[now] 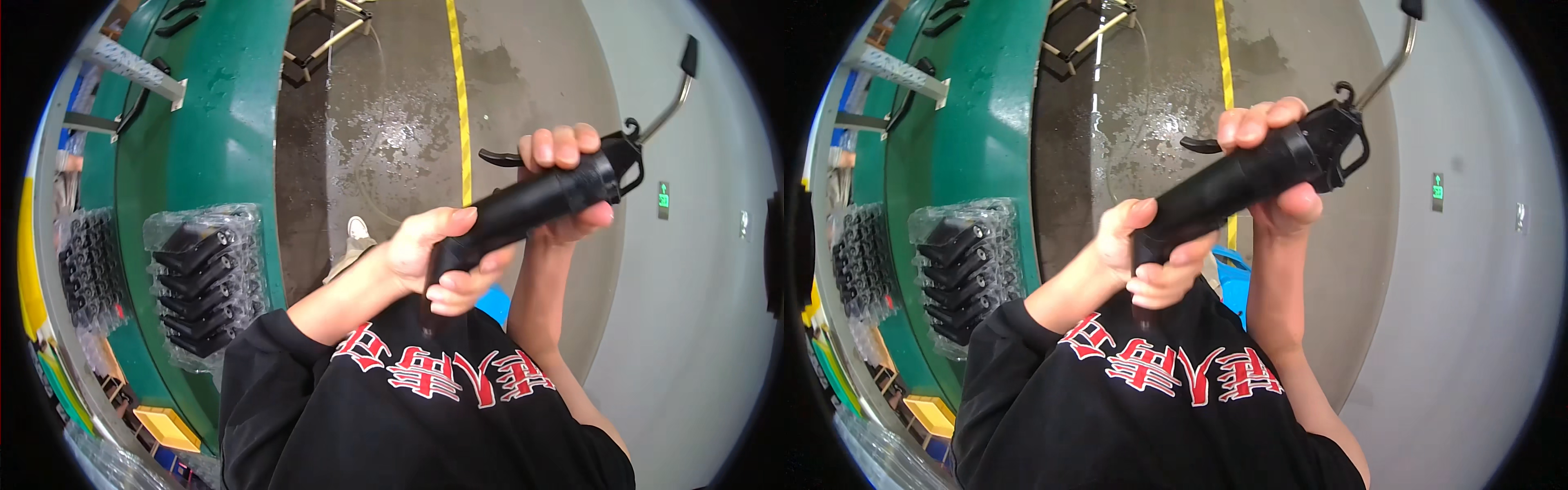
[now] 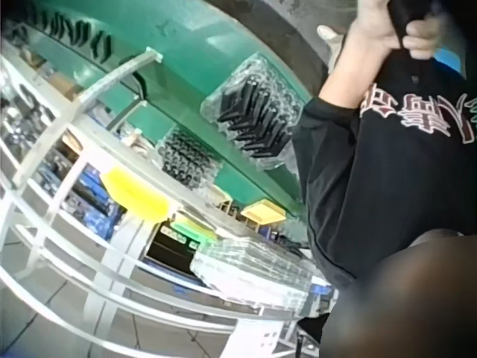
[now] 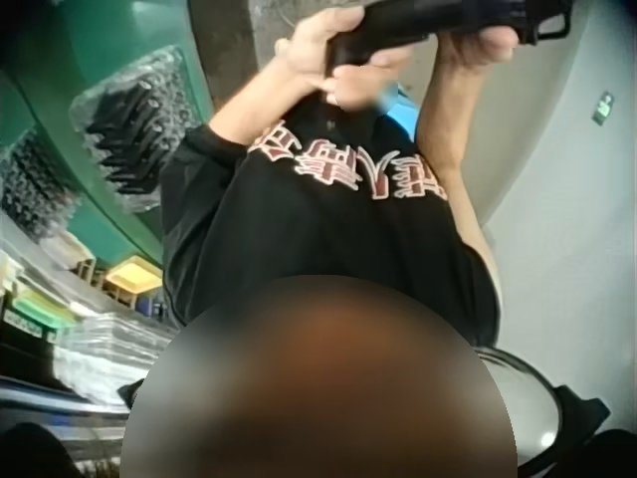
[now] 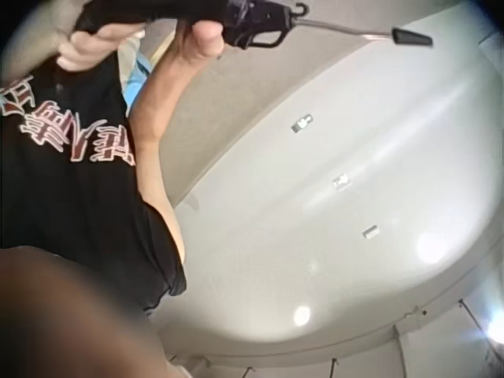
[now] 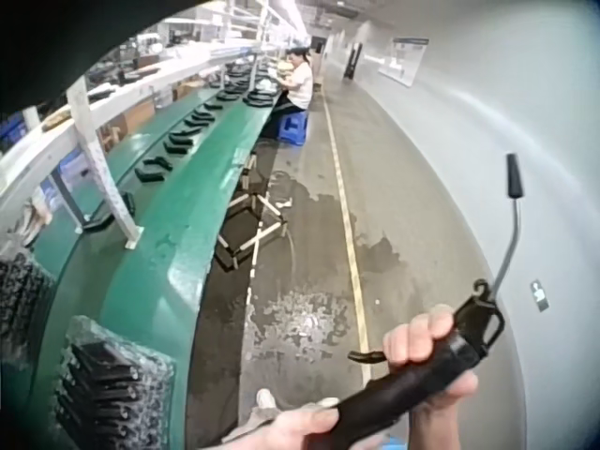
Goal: Cleaning and drying metal brackets using a compressed air nozzle at a workbench.
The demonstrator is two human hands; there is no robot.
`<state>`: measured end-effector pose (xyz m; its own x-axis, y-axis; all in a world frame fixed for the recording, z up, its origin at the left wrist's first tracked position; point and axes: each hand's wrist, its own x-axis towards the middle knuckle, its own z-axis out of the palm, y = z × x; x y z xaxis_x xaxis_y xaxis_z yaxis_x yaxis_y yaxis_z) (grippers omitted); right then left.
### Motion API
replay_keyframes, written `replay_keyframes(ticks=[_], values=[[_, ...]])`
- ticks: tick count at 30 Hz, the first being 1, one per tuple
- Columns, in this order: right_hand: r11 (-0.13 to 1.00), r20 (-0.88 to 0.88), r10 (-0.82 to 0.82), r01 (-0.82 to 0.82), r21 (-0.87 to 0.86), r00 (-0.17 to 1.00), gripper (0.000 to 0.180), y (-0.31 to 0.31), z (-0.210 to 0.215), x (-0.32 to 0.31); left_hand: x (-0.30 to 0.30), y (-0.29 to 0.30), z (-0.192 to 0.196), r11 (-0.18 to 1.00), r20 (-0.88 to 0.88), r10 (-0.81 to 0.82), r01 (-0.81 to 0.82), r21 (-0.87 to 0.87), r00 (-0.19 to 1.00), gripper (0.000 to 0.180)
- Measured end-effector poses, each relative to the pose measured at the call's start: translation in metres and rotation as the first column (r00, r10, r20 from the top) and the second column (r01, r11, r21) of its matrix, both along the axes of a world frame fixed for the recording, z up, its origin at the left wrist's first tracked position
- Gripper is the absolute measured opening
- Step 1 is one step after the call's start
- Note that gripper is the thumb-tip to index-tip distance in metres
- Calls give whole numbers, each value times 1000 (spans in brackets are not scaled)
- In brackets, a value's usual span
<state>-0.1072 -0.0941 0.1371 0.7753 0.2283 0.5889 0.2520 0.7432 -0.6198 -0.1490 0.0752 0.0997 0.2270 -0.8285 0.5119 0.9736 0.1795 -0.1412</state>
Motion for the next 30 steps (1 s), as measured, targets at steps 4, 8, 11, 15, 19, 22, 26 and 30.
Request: replay_keyframes(ticks=[4, 8, 11, 15, 19, 22, 26, 30], values=[[981, 116, 158, -170, 96, 981, 59, 12, 12, 17, -18, -12, 17, 995, -31, 49, -51, -85, 998, 51], [997, -105, -74, 70, -43, 992, 57, 17, 9, 12, -9, 1, 20, 992, -89, 73, -82, -100, 993, 53], [849, -252, -447, 318, -422, 858, 50, 2, -5, -4, 15, 30, 16, 832, -14, 451, -415, 368, 892, 47], [664, -189, -565, 306, -682, 803, 34, -3, -50, -56, 61, 61, -39, 453, 115, 710, -575, 682, 695, 29], [83, 122, -500, 187, -979, 857, 29, 6, -62, -104, 109, 72, -111, 291, 24, 792, -411, 864, 610, 20], [-29, 182, -449, 189, -982, 875, 31, 12, -70, -114, 118, 67, -144, 315, -113, 820, -276, 908, 562, 21], [-59, 135, -492, 122, -991, 860, 33, 14, -73, -120, 116, 58, -164, 366, -220, 815, -181, 913, 537, 23], [-99, 135, -483, 99, -990, 865, 33, 13, -73, -113, 112, 46, -167, 383, -239, 796, -157, 911, 556, 24]])
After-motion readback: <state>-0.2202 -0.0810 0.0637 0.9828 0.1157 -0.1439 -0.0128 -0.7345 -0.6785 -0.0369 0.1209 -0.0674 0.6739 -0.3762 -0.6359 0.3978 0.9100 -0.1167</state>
